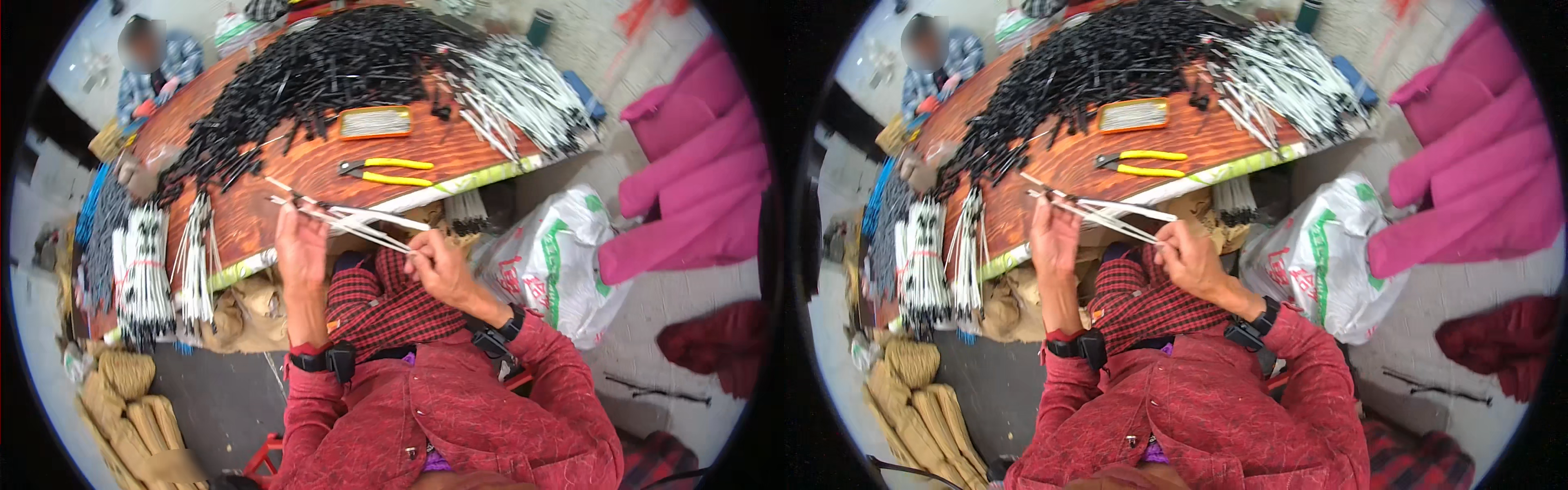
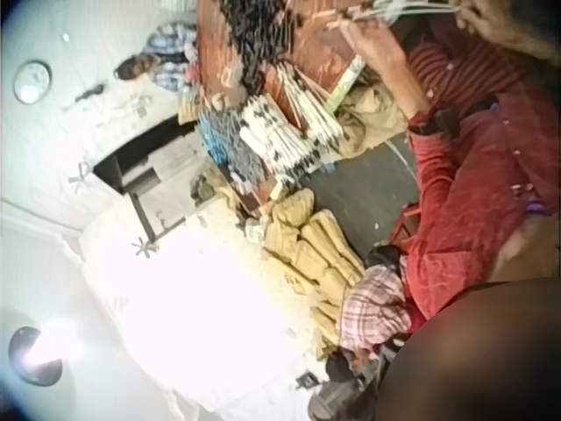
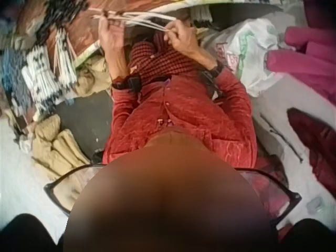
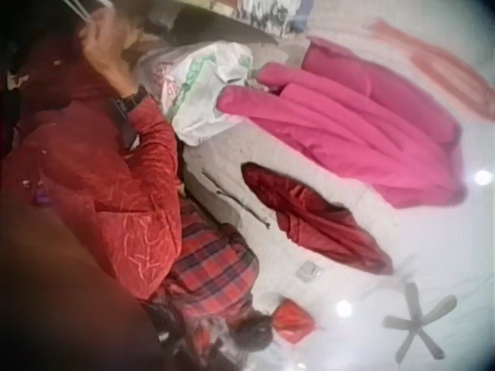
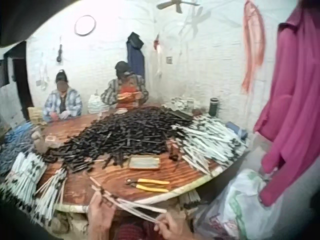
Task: Assembling, bundling, and trimming white plastic components at a factory workbench.
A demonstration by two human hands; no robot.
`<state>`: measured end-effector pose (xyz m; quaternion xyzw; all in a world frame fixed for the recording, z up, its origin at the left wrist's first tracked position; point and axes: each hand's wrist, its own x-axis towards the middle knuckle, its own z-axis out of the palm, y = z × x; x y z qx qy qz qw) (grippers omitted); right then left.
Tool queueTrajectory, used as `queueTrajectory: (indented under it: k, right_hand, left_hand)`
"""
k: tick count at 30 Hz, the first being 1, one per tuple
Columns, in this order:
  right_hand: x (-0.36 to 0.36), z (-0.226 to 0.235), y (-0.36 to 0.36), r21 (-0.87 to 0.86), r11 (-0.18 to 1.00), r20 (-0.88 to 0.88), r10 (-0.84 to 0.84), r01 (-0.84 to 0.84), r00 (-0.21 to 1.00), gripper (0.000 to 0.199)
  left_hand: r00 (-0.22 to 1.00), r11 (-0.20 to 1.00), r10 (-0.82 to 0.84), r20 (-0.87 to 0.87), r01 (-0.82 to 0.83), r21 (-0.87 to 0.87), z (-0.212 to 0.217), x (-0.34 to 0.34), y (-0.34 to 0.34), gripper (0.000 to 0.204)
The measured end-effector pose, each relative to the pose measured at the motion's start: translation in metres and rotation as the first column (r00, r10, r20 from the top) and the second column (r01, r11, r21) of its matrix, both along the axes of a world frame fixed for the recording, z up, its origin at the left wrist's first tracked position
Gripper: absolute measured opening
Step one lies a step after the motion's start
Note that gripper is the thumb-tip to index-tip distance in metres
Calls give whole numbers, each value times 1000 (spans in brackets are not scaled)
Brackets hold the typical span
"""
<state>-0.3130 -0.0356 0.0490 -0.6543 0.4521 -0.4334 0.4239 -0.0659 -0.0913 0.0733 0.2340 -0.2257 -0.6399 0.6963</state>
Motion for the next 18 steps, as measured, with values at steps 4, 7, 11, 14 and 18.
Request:
queueTrajectory:
  k: [4,7,11,14,18]
  right_hand:
    - [3,9,5,354,924,250,56,-145,967,14]
    - [-5,16,8,455,853,341,98,-256,935,16]
    - [-23,21,2,278,915,123,267,-292,956,17]
    - [-56,18,-21,-182,981,-317,13,-74,948,17]
    - [-127,47,-72,-798,473,-382,-876,373,294,18]
  left_hand:
    - [988,999,45,-150,-41,25,23,-16,-2,22]
    - [960,1000,-15,-281,8,-23,39,-22,4,21]
    - [980,988,-128,-149,113,-106,38,-8,11,21]
    - [988,993,-115,-107,113,-30,30,-1,12,22]
    - [921,962,-272,-278,261,-77,18,6,12,24]
